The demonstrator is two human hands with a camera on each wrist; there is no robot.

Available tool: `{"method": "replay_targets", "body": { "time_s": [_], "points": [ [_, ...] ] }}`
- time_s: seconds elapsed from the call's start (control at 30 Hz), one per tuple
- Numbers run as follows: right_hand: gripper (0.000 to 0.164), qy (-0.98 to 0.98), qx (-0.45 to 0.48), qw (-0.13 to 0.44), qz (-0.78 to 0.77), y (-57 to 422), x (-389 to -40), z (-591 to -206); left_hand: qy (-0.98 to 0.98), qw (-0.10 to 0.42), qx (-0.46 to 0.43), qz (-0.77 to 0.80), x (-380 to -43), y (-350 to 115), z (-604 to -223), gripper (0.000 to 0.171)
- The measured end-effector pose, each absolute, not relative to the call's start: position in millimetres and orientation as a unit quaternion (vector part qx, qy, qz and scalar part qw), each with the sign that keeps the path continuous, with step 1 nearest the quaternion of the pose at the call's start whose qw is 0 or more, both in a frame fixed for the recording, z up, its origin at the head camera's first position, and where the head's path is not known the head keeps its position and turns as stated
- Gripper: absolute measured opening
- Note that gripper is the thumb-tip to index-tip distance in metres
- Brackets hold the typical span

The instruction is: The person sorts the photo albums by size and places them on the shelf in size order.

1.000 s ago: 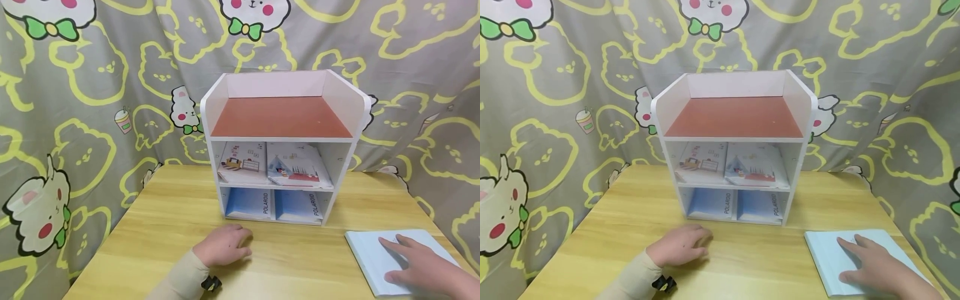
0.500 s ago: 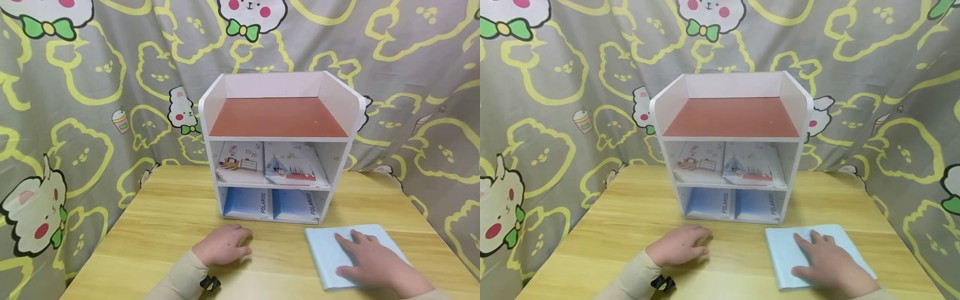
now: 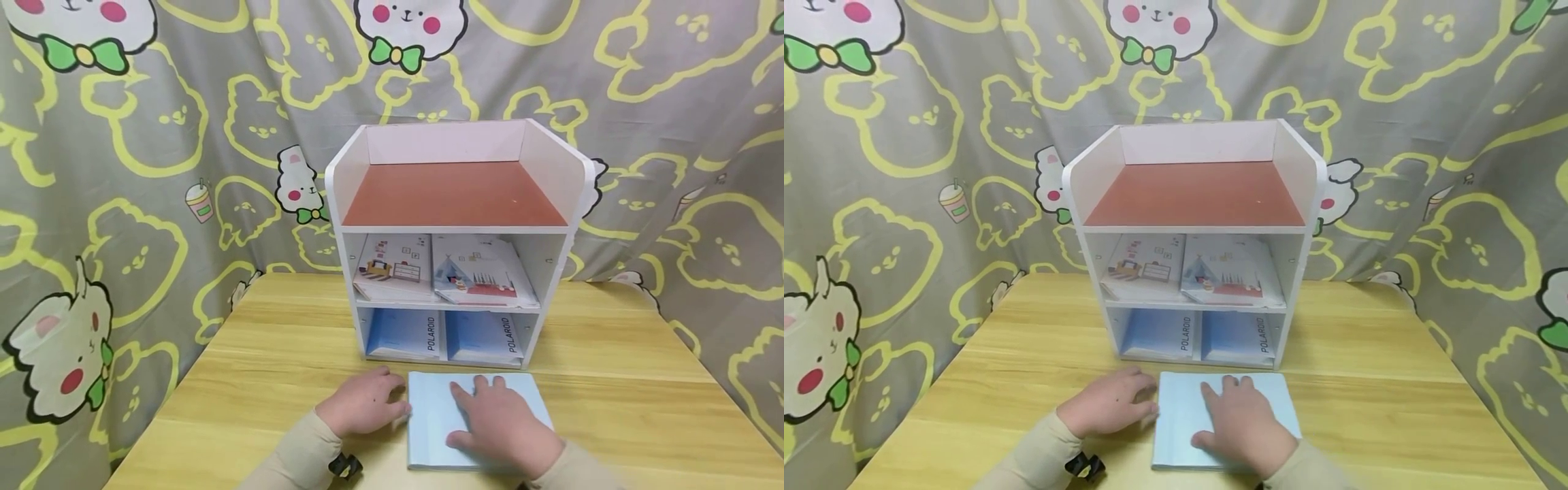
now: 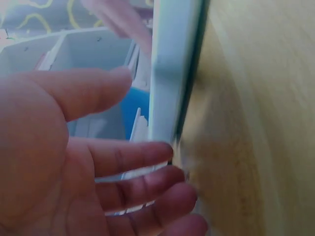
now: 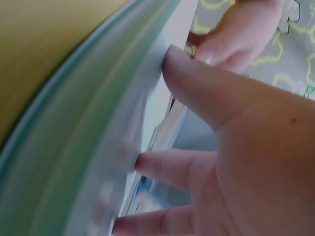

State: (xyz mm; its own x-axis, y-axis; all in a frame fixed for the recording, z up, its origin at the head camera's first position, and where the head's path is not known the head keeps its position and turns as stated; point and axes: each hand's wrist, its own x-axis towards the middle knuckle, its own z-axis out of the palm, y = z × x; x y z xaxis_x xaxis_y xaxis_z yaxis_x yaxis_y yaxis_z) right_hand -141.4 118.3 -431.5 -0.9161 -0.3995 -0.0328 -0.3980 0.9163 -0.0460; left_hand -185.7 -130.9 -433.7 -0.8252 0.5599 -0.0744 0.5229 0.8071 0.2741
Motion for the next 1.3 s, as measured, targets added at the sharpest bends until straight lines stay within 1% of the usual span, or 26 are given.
{"method": "replay_targets", "body": {
  "time_s": [0.1,0.2,0.27,0.3,0.4,0.47,0.53,0.6,0.63,0.73,0.8,0.87,0.93,1.0,1.1,1.17,1.3],
  "points": [
    [0.086,0.977,-0.215,0.004,-0.014,100.1,-142.3,-432.4,0.958,0.082,0.240,0.135,-185.6,-130.2,-435.5,0.056],
    [0.084,0.976,-0.219,-0.007,-0.011,91.7,-143.6,-432.8,0.964,0.082,0.205,0.150,-187.6,-129.8,-438.3,0.060],
    [0.081,0.975,-0.221,-0.003,-0.017,92.2,-144.9,-431.8,0.964,0.079,0.195,0.163,-189.3,-129.9,-440.1,0.059],
    [0.079,0.974,-0.225,0.000,-0.023,95.0,-145.8,-431.3,0.962,0.079,0.194,0.173,-190.0,-130.1,-440.7,0.056],
    [0.070,0.963,-0.263,0.009,-0.068,112.5,-152.2,-426.5,0.954,0.081,0.197,0.210,-192.6,-132.9,-441.3,0.041],
    [0.061,0.946,-0.296,0.014,-0.129,133.3,-156.0,-423.4,0.947,0.088,0.201,0.235,-193.5,-135.0,-441.8,0.033],
    [0.055,0.929,-0.312,0.020,-0.198,158.0,-157.4,-421.9,0.941,0.099,0.200,0.253,-193.8,-137.4,-442.8,0.030],
    [0.049,0.915,-0.297,0.028,-0.273,185.1,-157.6,-422.7,0.938,0.108,0.200,0.262,-194.5,-137.0,-444.9,0.030],
    [0.048,0.904,-0.282,0.041,-0.319,197.9,-157.5,-423.9,0.938,0.111,0.199,0.262,-194.7,-137.0,-445.9,0.031],
    [0.048,0.848,-0.226,0.110,-0.466,230.3,-159.8,-430.5,0.936,0.113,0.196,0.271,-195.9,-137.2,-447.7,0.033],
    [0.051,0.782,-0.196,0.177,-0.565,246.9,-164.4,-435.7,0.933,0.111,0.196,0.282,-197.7,-137.1,-448.6,0.032],
    [0.054,0.716,-0.186,0.231,-0.632,258.5,-167.3,-442.8,0.928,0.113,0.195,0.296,-198.8,-137.5,-450.6,0.030],
    [0.055,0.666,-0.187,0.262,-0.673,266.0,-170.8,-448.2,0.919,0.122,0.187,0.324,-200.8,-137.3,-452.8,0.029],
    [0.055,0.633,-0.193,0.278,-0.696,270.6,-174.0,-451.9,0.906,0.133,0.174,0.362,-203.9,-136.6,-455.9,0.028],
    [0.053,0.617,-0.195,0.282,-0.709,274.0,-176.6,-456.5,0.861,0.164,0.144,0.459,-207.6,-135.0,-462.0,0.028],
    [0.052,0.614,-0.193,0.281,-0.712,274.8,-176.5,-459.2,0.816,0.190,0.129,0.531,-208.4,-133.8,-466.5,0.033],
    [0.049,0.604,-0.197,0.274,-0.722,273.2,-175.9,-464.3,0.703,0.271,0.138,0.643,-205.7,-130.3,-474.2,0.048]
  ]
}}
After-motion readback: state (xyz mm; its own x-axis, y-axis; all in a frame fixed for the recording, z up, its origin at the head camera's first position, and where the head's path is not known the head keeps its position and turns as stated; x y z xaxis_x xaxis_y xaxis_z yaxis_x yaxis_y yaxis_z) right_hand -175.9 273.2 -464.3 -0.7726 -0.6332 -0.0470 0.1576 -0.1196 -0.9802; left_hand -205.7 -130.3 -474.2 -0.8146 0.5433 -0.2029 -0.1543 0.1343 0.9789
